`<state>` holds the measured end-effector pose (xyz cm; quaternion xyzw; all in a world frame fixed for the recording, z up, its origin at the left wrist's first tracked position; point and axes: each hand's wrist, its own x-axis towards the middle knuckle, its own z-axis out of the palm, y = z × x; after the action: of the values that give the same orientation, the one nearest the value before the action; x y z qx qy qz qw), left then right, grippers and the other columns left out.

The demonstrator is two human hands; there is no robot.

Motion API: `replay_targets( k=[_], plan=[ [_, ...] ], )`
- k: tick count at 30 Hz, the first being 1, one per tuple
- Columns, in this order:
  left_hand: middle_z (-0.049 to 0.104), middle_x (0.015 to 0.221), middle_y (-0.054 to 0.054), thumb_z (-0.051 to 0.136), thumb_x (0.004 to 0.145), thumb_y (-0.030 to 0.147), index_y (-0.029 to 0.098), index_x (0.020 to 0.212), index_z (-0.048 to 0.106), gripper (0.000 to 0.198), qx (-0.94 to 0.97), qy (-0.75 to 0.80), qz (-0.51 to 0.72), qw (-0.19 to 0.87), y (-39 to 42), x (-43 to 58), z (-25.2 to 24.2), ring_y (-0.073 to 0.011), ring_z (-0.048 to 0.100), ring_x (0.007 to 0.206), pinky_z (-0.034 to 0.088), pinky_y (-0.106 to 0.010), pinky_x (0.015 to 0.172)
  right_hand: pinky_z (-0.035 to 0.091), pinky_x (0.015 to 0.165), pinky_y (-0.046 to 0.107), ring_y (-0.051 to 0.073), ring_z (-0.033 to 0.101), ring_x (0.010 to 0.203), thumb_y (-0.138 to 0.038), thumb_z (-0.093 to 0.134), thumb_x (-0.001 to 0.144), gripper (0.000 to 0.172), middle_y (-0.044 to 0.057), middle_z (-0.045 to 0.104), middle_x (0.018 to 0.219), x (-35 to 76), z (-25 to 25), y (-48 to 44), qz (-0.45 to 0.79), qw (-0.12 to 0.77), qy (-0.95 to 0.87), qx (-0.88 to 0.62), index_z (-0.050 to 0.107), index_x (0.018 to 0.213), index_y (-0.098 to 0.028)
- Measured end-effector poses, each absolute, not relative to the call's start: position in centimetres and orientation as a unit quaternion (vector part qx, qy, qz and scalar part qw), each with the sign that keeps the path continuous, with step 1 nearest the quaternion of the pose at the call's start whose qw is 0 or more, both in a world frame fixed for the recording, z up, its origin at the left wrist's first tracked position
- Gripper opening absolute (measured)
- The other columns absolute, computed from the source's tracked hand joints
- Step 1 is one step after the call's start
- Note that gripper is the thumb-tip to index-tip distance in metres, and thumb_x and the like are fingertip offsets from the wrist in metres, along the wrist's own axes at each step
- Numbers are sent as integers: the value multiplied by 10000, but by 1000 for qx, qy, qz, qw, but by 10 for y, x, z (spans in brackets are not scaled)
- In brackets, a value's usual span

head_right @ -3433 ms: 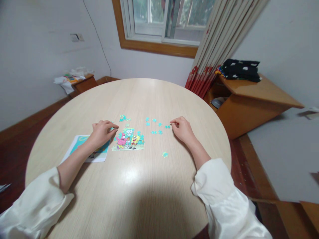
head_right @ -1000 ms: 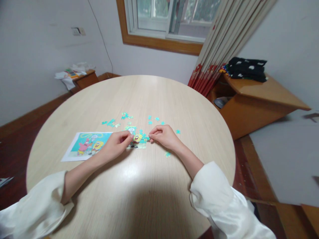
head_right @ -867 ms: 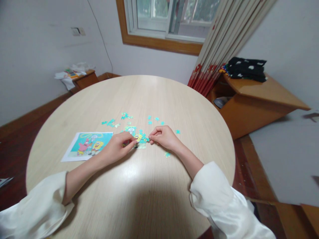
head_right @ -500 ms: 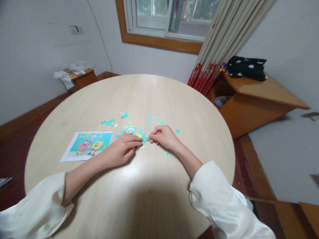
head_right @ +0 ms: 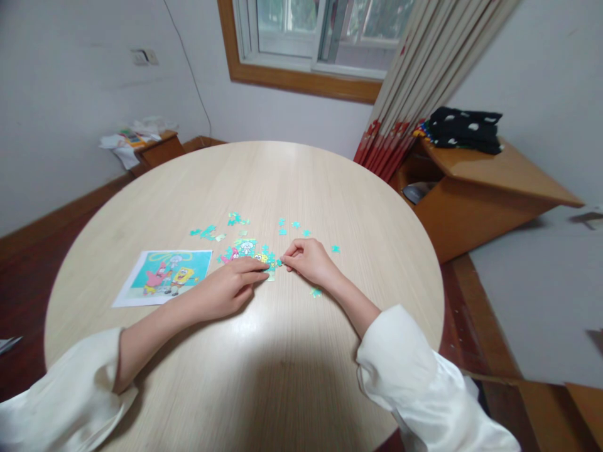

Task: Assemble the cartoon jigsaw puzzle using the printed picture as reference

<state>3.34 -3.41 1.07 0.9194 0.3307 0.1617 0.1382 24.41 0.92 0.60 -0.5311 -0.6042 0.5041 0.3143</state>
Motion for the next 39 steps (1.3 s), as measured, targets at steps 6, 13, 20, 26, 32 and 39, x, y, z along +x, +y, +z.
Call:
replay_targets(
  k=[6, 13, 20, 26, 32, 39],
  plan=[
    [669, 1143, -165, 434, 837, 42, 97, 1047, 682, 329, 921, 335, 149, 132, -36, 35, 13, -268, 603, 1093, 485, -431, 950, 420, 494, 238, 117, 578, 493, -411, 827, 560, 347, 4, 619, 513, 244, 7, 9, 503, 311, -614, -523, 570, 585, -178],
    [659, 1183, -148, 424, 842, 47, 132, 1070, 681, 355, 919, 334, 154, 142, -36, 34, 12, -256, 591, 1119, 486, -446, 958, 382, 445, 208, 100, 585, 493, -332, 803, 589, 275, -19, 620, 537, 248, 9, 10, 568, 300, -592, -487, 650, 734, -156],
    [666, 1156, -151, 422, 841, 48, 126, 1083, 675, 359, 919, 338, 148, 136, -36, 34, 13, -255, 599, 1106, 490, -430, 951, 351, 394, 197, 96, 561, 467, -349, 817, 588, 266, 14, 648, 515, 251, 12, 9, 585, 248, -593, -495, 650, 665, -156],
    [660, 1158, -150, 422, 855, 53, 111, 1079, 674, 342, 922, 337, 141, 126, -36, 34, 13, -249, 593, 1114, 486, -400, 957, 344, 380, 189, 80, 524, 425, -337, 835, 568, 279, 17, 646, 497, 249, 16, 8, 582, 236, -587, -510, 638, 633, -150],
    [662, 1154, -147, 422, 850, 48, 120, 1082, 671, 347, 922, 336, 142, 129, -36, 34, 12, -248, 596, 1109, 491, -403, 949, 320, 381, 194, 68, 497, 405, -349, 841, 563, 295, 6, 629, 482, 249, 20, 6, 588, 226, -594, -501, 630, 619, -150],
    [667, 1134, -149, 430, 836, 33, 109, 1084, 672, 355, 923, 337, 138, 124, -36, 35, 14, -249, 604, 1097, 499, -402, 943, 308, 405, 203, 66, 505, 420, -367, 857, 543, 332, -1, 620, 481, 247, 23, 5, 586, 211, -598, -504, 621, 615, -145]
  ],
)
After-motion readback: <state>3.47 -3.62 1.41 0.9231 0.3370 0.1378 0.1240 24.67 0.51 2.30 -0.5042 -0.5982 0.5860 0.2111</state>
